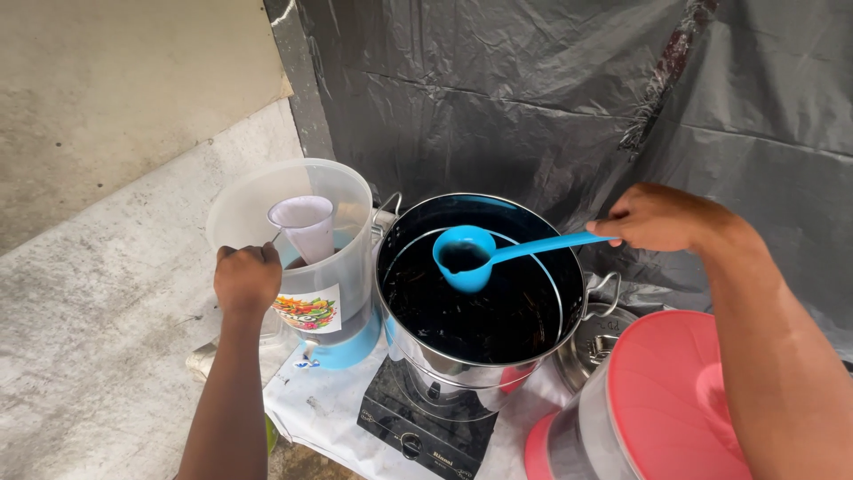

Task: Filtering tea by scooping it from a large pot into a filter bag placed over a bucket.

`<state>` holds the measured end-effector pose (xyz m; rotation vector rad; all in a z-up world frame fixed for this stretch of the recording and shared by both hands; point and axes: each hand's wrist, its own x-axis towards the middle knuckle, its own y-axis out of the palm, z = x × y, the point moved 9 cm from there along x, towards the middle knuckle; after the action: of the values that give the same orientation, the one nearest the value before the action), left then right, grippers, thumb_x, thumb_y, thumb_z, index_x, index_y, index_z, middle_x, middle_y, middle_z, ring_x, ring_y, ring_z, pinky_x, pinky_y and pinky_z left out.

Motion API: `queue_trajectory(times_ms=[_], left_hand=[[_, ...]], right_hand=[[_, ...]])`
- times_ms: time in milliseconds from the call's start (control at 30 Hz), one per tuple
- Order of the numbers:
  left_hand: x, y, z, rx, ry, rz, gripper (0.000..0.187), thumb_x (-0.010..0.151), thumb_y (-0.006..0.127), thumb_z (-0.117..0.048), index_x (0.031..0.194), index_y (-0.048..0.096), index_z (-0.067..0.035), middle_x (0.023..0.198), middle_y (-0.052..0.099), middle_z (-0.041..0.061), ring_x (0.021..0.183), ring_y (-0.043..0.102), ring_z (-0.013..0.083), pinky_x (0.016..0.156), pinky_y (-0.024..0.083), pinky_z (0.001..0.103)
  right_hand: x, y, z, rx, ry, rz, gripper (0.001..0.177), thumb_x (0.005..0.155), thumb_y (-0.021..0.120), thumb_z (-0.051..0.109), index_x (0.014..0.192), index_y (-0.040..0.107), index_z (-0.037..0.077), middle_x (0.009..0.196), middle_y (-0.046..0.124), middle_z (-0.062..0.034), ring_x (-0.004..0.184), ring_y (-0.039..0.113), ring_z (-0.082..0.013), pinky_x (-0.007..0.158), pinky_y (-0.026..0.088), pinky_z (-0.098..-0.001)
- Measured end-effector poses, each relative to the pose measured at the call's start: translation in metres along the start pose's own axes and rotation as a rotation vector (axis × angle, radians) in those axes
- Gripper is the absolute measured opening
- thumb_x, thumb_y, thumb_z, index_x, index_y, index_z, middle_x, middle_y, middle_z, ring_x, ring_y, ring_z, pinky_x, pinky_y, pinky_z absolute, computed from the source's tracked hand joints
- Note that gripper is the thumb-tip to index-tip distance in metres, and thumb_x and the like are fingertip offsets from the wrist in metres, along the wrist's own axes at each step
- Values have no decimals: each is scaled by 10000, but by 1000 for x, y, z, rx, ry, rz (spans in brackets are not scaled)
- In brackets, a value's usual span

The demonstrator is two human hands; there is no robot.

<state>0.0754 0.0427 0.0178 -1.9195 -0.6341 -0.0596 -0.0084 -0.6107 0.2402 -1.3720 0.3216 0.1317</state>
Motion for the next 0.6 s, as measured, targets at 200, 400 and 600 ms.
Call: queue_trajectory(times_ms=[200, 400, 600], left_hand=[[0, 0, -2, -5, 17, -34, 633, 1256, 512, -408, 992, 899, 17, 937, 845, 218, 1434, 642, 404, 925, 643, 638], [-1, 1, -6, -9, 60, -66, 652, 1261, 505, -377, 886, 865, 15, 850, 826, 206, 1356, 672, 457, 867, 650, 634], [-2, 0, -11, -24, 51, -106, 632, 1243, 525, -397, 954, 899, 22, 915, 857, 236, 1374, 679, 476, 944, 654, 652]], right_hand=[[-31, -23, 3, 102, 67, -52, 588, 1122, 707, 561, 1151, 1088, 114, 1054, 783, -139, 1041, 736, -268, 1009, 517, -382], [-44, -43, -6, 154, 72, -137, 517, 1131, 766, 515, 1188, 1106, 129, 1044, 811, -140, 1009, 719, -288, 976, 522, -387], [-31, -47, -22, 264, 36, -172, 494, 1181, 748, 473, 1237, 1022, 65, 891, 691, -153, 952, 697, -293, 912, 483, -422]])
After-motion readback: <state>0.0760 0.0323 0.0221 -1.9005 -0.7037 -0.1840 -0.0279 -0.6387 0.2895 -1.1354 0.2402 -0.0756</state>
